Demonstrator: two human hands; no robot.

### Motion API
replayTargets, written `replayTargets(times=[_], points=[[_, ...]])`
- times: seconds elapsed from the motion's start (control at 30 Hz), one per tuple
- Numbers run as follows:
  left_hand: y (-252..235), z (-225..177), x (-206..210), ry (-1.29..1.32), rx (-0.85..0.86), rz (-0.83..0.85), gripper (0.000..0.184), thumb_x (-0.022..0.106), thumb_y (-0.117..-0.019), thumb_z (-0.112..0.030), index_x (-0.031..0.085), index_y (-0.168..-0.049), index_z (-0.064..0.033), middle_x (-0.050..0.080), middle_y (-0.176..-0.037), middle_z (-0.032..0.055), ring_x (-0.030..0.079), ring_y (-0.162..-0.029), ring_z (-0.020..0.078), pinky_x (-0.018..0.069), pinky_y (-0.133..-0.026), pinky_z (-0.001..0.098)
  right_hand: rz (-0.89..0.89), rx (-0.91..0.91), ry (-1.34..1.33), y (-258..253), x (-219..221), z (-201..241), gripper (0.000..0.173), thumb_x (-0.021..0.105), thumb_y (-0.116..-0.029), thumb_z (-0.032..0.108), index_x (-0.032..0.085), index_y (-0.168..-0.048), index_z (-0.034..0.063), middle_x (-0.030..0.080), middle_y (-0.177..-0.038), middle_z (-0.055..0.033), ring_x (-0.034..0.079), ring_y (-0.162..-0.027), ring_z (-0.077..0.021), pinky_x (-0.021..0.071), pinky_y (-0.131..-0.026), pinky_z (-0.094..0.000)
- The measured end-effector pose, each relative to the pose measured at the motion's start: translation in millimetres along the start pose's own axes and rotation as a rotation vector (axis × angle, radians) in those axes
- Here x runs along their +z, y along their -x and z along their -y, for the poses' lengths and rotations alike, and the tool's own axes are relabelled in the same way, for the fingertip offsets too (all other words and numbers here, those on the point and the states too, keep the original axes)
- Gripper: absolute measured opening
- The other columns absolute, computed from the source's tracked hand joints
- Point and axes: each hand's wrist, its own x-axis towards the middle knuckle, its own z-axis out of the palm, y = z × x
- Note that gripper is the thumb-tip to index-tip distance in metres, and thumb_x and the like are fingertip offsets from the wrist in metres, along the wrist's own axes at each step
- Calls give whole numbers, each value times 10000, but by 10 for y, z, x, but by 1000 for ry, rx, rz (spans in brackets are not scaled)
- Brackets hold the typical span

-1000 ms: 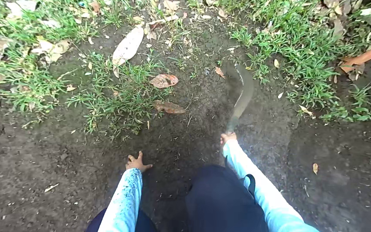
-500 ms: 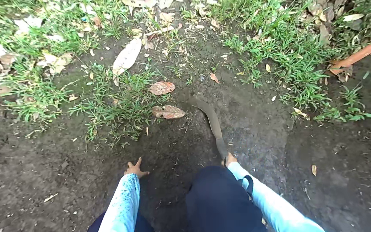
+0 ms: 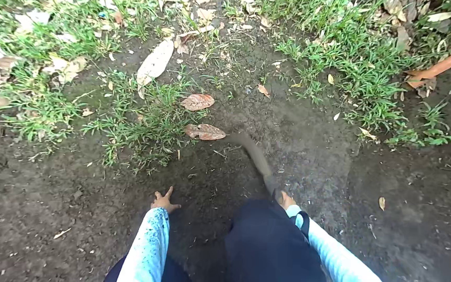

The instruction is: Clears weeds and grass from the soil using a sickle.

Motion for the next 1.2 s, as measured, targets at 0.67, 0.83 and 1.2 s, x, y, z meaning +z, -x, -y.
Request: replayTargets(times=[0.67,0.83,1.2], points=[[147,-93,-155,33,-17,44,878,781,-913,-351,275,-1630,-302,56,-1682,301,389,-1430,526,388,-1126,608,-439,-135,-1240,-263,-1029,1564,282,540,-1038,110,468,-1295,20,505,-842,-48,512,-586,-95,497,-553,-243],[84,-28,-67,26,-16,22,898,795,-900,-338,268,-1627,-339,27,-1689,290,388,-1422,538,394,-1110,628,-35,-41,-292,-433,-144,1188,799,702,-959,133,248,-1609,33,581,-1379,-287,668,-1145,-385,546,-988,-523],[11,-53,-62,123,-17,9,856,797,-887,-367,341,-1609,-306,49,-1680,311,335,-1439,572,366,-1121,656,-142,-12,-136,-356,-472,1053,805,716,-947,164,271,-1592,-19,511,-1486,-283,561,-1342,-377,457,-1127,-518]])
